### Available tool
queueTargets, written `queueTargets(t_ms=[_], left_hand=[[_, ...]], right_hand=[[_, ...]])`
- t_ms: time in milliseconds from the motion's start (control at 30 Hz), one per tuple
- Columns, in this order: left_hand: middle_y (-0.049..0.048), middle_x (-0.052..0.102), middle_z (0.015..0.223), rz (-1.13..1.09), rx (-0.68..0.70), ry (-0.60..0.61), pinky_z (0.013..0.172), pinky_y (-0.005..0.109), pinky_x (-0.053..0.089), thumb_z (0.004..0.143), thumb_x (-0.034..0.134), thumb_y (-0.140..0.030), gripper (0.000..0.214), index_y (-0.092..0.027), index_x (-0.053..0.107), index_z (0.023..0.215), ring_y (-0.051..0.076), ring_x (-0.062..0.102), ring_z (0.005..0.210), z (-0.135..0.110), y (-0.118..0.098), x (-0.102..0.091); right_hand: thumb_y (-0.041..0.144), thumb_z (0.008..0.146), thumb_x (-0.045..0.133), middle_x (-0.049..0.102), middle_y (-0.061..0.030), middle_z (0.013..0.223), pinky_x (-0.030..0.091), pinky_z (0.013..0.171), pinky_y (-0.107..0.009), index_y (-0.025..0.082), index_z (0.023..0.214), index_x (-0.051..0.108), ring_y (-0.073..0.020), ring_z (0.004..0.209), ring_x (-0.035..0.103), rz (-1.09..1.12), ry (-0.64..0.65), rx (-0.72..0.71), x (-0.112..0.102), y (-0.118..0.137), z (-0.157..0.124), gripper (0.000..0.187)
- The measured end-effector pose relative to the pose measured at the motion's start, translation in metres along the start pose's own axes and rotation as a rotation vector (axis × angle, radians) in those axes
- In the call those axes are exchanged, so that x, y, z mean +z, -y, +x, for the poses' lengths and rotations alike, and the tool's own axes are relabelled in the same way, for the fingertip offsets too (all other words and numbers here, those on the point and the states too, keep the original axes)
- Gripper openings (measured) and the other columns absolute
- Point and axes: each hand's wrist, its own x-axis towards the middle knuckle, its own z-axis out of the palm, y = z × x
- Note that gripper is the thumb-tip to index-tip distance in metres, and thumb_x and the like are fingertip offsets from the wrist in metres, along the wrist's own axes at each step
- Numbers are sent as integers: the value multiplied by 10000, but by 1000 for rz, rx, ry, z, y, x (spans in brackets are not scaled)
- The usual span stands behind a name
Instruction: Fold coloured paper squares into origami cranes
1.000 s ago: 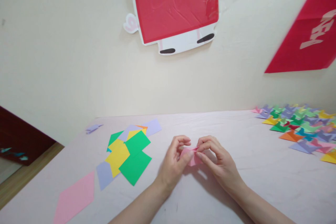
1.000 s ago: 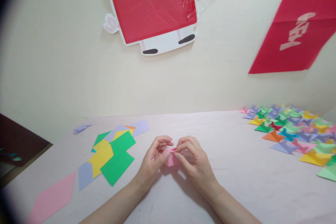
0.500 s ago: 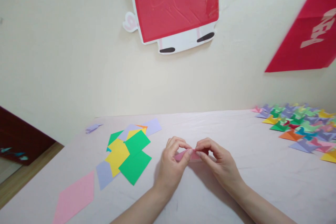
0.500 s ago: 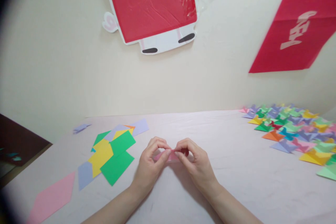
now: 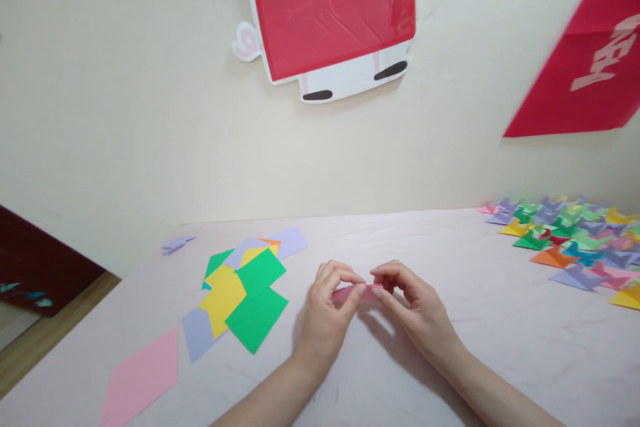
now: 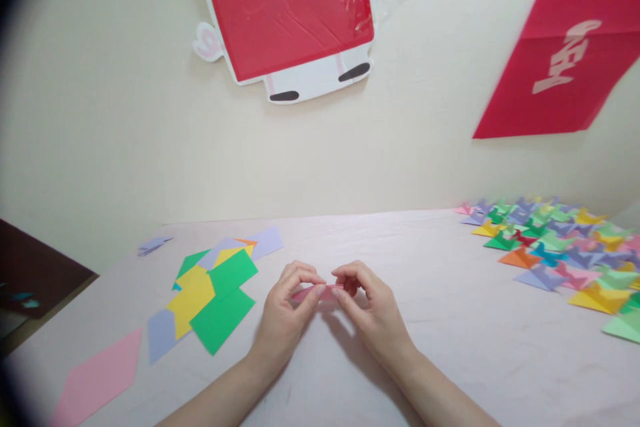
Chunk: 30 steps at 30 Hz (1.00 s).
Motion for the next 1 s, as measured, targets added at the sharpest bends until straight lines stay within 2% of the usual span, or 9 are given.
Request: queueTargets(t_ms=[233, 767, 833, 933, 1000], left_hand=[[21, 607, 871, 4, 0, 1, 820, 303, 419, 870, 648, -207, 45, -211, 654, 825, 197, 560, 913, 1, 1, 0], [22, 606, 852, 15, -13, 4, 814, 310, 417, 865, 641, -218, 67, -208, 651, 799, 200, 560, 891, 0, 0, 0], [19, 598, 863, 20, -23, -33, 817, 307, 416, 867, 632, -229, 56, -209, 630, 815, 199, 556, 895, 1, 0, -1], [-1, 562, 828, 4, -76, -141, 781, 281, 411, 892, 602, -274, 109, -209, 571, 810, 179, 539, 845, 1, -1, -2], [-11, 545, 777, -32, -145, -101, 723, 263, 403, 914, 577, -323, 192, -204, 557, 765, 164, 522, 774, -1, -4, 0]], right_hand=[[321, 899, 611, 608, -16, 764, 452, 650, -280, 208, 774, 641, -163, 709, 567, -18, 41, 11, -1, 3, 2, 172], [325, 873, 632, 594, 0, 717, 432, 616, -267, 206, 723, 616, -154, 661, 547, 4, 27, 37, 0, 5, 2, 192], [314, 874, 626, 567, 8, 708, 422, 607, -265, 207, 710, 587, -149, 649, 527, 7, 21, 32, 0, 4, 2, 199], [274, 890, 596, 524, 18, 708, 401, 604, -267, 214, 716, 553, -146, 651, 497, -28, -26, -19, -1, 1, 1, 189], [237, 898, 577, 503, 20, 721, 392, 613, -270, 221, 737, 534, -148, 664, 482, -77, -74, -74, -2, 1, 0, 167]])
